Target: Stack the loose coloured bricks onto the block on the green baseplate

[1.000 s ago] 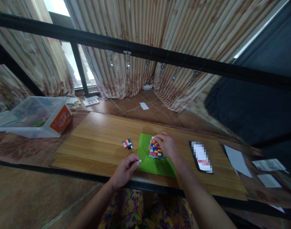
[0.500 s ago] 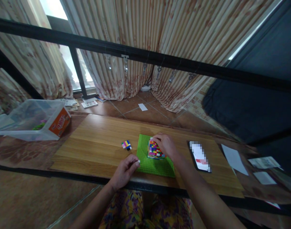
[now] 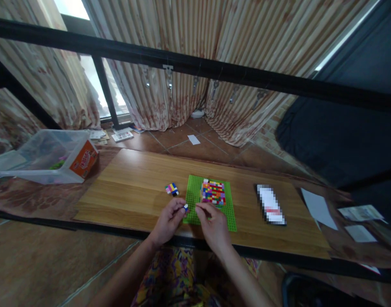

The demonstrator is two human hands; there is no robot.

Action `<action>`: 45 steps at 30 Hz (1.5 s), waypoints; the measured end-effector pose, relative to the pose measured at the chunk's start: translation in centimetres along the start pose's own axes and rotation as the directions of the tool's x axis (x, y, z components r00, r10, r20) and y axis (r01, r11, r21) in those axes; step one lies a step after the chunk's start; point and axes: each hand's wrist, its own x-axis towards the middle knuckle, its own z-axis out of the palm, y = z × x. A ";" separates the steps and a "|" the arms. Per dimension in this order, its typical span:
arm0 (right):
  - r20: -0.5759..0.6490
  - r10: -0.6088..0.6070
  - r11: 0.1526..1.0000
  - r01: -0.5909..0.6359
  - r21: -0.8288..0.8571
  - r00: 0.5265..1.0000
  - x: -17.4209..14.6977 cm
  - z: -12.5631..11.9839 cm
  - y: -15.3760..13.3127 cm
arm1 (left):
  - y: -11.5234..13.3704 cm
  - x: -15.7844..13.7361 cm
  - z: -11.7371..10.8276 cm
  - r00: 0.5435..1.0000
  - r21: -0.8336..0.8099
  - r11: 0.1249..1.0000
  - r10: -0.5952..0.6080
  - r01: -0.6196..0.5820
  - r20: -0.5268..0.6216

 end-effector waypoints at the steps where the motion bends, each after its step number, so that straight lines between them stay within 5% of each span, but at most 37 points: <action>1: 0.000 0.029 0.999 -0.029 0.014 1.000 -0.4 0.5 0.0 | 0.0 0.0 -0.1 1.000 -0.014 1.000 -0.007 0.007 0.008; 7: 0.049 0.215 0.962 -0.220 0.160 0.975 -0.4 2.7 1.0 | -0.5 0.1 -0.6 0.997 -0.053 0.999 0.002 0.002 0.076; 18: 0.103 0.301 0.866 -0.317 0.387 0.948 0.1 3.0 1.1 | 0.0 0.0 -0.5 0.992 0.096 0.995 0.005 -0.018 0.127; 29: 0.221 0.427 0.625 -0.463 0.628 0.877 -0.7 2.3 0.5 | -0.1 0.1 -0.6 0.988 -0.055 0.998 0.009 0.000 0.155; 35: 0.057 0.391 0.728 -0.346 0.592 0.919 1.2 -0.7 0.2 | -0.5 0.2 -0.6 0.994 0.008 1.000 -0.017 0.016 0.106; 45: -0.135 0.189 0.957 -0.152 0.247 0.973 5.8 -4.3 1.9 | -0.8 0.2 -0.7 0.994 0.020 1.000 0.006 -0.008 0.107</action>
